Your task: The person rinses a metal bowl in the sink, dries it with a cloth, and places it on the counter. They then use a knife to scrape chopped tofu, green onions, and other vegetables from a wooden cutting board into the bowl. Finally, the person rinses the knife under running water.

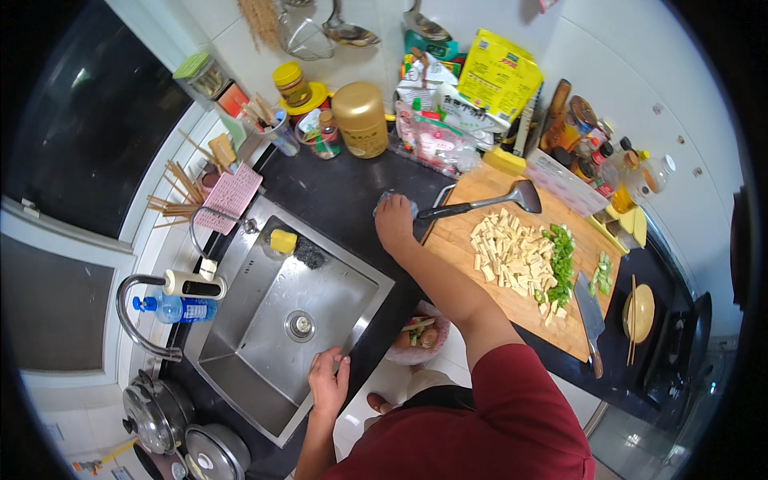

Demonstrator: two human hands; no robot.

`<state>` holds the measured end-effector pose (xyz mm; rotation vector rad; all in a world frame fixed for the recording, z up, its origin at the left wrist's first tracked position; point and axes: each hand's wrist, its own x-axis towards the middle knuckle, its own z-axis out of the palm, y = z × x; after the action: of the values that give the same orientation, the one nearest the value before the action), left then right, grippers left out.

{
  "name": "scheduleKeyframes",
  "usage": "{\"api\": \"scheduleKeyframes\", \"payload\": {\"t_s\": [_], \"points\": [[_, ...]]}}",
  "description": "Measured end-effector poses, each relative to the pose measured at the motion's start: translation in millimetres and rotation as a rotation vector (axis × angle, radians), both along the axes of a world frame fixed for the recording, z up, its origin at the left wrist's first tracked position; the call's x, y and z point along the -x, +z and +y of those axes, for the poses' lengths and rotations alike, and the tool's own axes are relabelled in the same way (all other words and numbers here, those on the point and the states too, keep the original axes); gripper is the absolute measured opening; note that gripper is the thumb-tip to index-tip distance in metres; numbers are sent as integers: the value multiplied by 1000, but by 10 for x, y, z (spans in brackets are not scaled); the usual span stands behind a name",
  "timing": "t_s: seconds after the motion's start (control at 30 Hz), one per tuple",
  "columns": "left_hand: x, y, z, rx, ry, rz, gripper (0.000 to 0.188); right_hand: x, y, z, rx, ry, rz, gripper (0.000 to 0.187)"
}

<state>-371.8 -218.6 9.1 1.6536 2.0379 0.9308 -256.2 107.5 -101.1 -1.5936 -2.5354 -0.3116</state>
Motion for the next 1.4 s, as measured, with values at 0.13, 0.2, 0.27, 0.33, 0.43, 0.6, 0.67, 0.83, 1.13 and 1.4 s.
{"api": "scheduleKeyframes", "payload": {"t_s": [0.13, 0.2, 0.27, 0.33, 0.43, 0.6, 0.67, 0.83, 1.13, 1.4], "points": [[-85, 1, 105, -22, -103, -21, 20, -126, -175, -325, -57, -63, -70, 30], [-107, -14, 123, -40, -170, -18, 21, -161, -184, -443, -91, -31, -64, 27], [-130, -44, 169, -65, -241, -28, 21, -176, 5, -505, 100, 11, 19, 23], [-151, -72, 181, -84, -306, -44, 22, -159, 208, -646, 300, 38, 197, 24], [-182, -72, 215, -79, -378, -64, 22, -158, 519, -1084, 338, 63, 505, 25], [-311, -15, 337, -140, -581, -101, 21, -641, 993, -1955, 306, -116, 746, 37], [-467, 2, 340, -125, -636, -153, 19, -1079, 946, -2286, 184, -186, 708, 39], [-895, -72, 233, -208, -869, -220, 22, -2170, 789, -3123, 35, -491, 622, 39], [-1562, -114, 23, -170, -1095, -135, 23, -3769, 613, -4498, -148, -1105, 623, 40], [-2646, -113, -213, -84, -1067, -42, 25, -5284, 537, -4843, -184, -1391, 571, 40]]}}
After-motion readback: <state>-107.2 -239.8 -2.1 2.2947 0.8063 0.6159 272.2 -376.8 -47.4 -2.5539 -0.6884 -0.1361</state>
